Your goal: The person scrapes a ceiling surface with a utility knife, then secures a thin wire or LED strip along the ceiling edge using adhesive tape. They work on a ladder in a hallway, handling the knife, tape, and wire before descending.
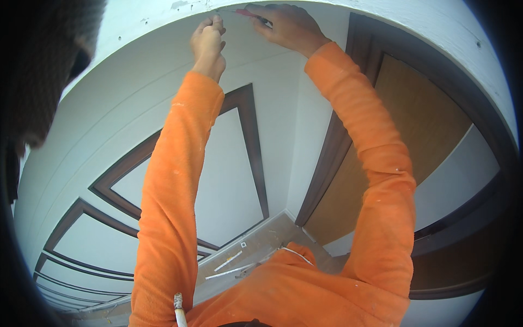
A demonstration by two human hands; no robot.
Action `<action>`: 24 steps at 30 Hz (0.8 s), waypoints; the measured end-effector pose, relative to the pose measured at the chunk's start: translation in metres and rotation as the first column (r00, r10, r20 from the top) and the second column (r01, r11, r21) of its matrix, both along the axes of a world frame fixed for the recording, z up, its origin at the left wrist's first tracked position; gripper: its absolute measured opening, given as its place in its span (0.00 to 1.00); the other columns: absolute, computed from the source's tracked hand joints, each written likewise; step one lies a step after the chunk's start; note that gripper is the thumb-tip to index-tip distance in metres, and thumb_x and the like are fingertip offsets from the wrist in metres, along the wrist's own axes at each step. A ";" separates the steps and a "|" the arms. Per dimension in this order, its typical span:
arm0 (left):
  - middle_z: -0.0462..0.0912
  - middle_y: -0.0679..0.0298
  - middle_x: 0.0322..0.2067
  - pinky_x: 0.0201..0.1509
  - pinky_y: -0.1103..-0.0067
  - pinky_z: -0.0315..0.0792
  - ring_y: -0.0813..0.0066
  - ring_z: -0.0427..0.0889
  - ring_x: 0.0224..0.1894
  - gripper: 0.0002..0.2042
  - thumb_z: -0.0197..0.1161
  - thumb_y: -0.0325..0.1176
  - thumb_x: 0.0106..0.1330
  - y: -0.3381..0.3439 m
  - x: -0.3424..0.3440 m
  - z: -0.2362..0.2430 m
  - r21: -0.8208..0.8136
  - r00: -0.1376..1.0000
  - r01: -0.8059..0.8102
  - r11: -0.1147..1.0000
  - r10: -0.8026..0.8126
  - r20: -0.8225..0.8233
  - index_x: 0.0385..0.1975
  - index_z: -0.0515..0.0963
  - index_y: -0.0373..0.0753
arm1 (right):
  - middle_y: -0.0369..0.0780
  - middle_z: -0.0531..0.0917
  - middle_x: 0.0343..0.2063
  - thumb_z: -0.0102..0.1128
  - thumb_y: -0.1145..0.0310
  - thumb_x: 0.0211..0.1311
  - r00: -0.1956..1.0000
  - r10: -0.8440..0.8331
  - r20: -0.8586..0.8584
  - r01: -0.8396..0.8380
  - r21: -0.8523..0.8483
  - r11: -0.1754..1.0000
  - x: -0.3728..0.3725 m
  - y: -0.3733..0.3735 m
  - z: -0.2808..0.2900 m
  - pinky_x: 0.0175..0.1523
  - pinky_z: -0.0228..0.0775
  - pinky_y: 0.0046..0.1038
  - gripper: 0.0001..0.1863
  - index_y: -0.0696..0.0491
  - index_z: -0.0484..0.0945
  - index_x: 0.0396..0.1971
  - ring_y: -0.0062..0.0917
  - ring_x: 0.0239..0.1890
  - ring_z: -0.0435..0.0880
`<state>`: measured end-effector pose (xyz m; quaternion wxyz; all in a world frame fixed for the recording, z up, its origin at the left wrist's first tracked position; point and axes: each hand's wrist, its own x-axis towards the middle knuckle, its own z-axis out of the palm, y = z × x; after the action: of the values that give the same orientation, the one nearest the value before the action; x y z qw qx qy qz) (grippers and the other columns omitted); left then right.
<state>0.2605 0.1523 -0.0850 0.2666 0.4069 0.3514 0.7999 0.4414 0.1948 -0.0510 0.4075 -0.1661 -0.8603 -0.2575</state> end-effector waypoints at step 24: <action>0.82 0.53 0.53 0.72 0.65 0.58 0.66 0.74 0.61 0.21 0.66 0.37 0.68 -0.006 -0.020 0.004 -0.027 0.973 -0.134 0.991 0.127 -0.193 0.55 0.80 0.30 | 0.46 0.85 0.24 0.52 0.52 0.74 0.884 -0.430 -0.183 0.358 -0.326 0.875 -0.021 0.086 -0.124 0.35 0.76 0.45 0.16 0.49 0.79 0.44 0.47 0.28 0.84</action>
<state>0.2403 0.1460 -0.0814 0.1865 0.4525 0.4173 0.7657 0.4205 0.2813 -0.1753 0.4231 -0.4269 -0.7771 -0.1869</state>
